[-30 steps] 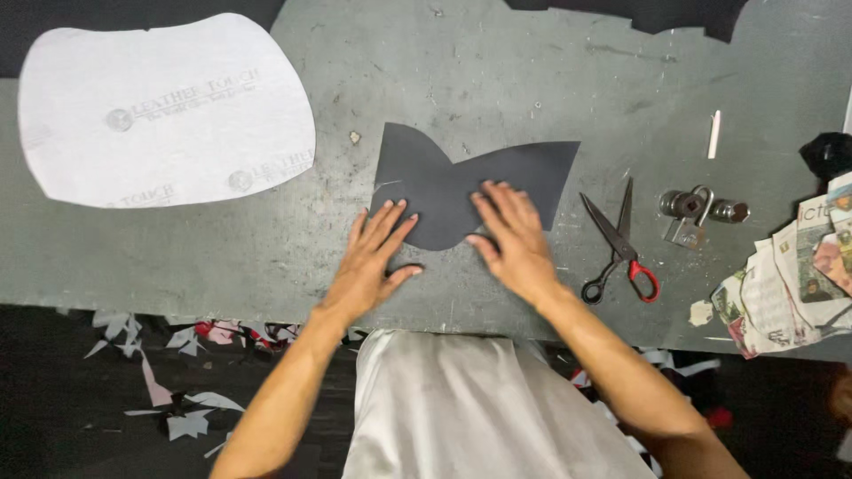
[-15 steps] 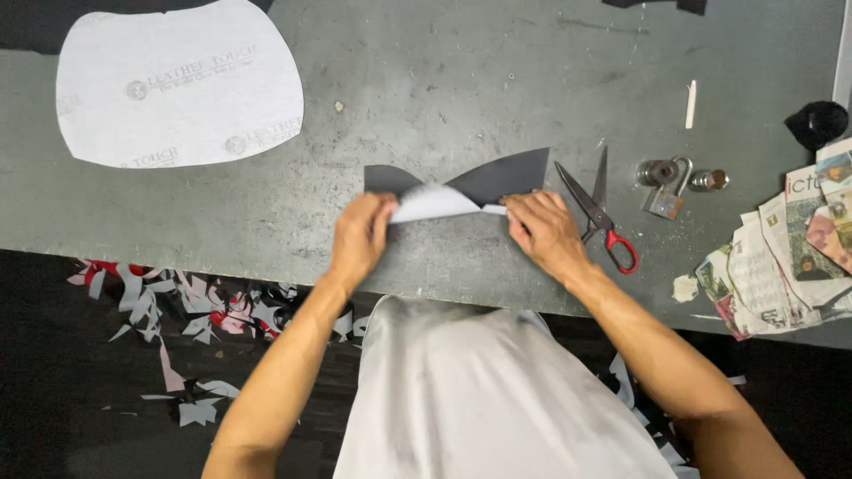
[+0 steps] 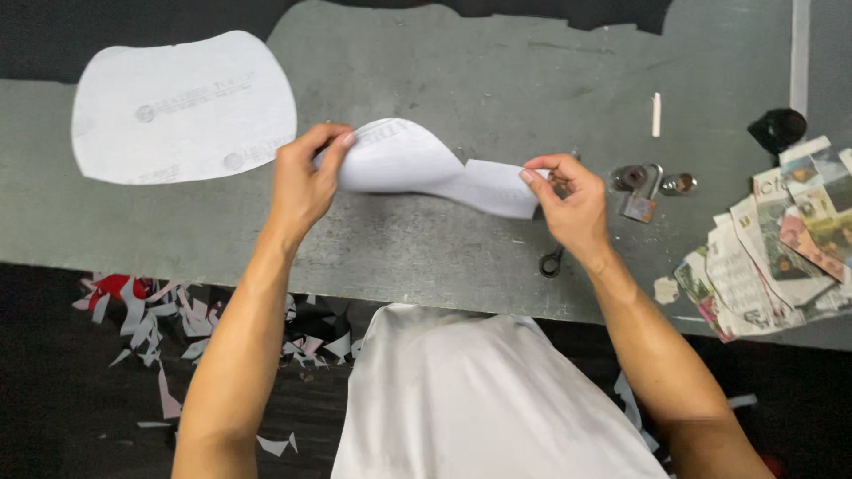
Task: The person uses shears to cut a dark sheet of material along the outline of a white paper template, then cuts a second shape using a newspaper template. The person handles paper templates, newspaper, and the dark material throughout.
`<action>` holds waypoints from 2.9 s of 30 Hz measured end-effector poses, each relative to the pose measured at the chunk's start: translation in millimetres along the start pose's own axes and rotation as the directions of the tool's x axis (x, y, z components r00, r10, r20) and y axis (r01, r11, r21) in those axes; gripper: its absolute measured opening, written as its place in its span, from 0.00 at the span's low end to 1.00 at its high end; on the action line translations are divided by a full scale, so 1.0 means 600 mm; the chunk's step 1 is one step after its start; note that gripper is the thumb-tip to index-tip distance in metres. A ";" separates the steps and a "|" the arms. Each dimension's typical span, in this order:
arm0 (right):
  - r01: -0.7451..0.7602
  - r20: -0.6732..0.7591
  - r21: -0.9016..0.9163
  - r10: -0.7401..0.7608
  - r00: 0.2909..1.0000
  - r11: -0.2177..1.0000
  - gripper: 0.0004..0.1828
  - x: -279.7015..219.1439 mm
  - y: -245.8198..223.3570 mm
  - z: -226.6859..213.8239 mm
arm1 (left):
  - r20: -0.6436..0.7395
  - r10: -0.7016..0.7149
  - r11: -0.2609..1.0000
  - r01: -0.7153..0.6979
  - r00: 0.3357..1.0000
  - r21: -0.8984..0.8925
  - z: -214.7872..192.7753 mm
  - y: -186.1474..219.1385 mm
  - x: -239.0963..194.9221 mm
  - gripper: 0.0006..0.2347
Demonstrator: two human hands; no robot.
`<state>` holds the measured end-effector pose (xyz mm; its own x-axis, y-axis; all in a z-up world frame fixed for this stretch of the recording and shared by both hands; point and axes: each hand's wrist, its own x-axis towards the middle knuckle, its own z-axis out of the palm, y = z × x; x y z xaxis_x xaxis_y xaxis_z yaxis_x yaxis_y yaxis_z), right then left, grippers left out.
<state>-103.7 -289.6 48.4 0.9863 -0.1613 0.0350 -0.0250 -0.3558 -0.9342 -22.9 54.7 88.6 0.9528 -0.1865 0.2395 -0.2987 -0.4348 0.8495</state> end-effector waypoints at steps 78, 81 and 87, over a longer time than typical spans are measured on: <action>-0.570 -0.546 -0.650 0.213 0.810 0.502 0.17 -0.162 0.399 -0.600 | 0.035 -0.144 0.912 0.119 0.989 0.392 0.264 0.045 -0.276 0.08; -0.509 -0.562 -0.636 0.105 0.821 0.580 0.12 -0.171 0.388 -0.592 | 0.032 -0.161 0.908 0.135 0.987 0.396 0.262 0.043 -0.280 0.08; -0.349 -0.707 0.016 0.258 0.658 0.937 0.12 -0.170 0.335 -0.728 | 0.049 -0.189 0.908 0.156 0.981 0.389 0.262 0.041 -0.294 0.09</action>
<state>-280.7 -747.1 12.0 0.5274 -0.8490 0.0334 -0.3653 -0.2621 -0.8932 -207.2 -61.5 -6.7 0.9883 -0.1437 0.0509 -0.1437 -0.7666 0.6258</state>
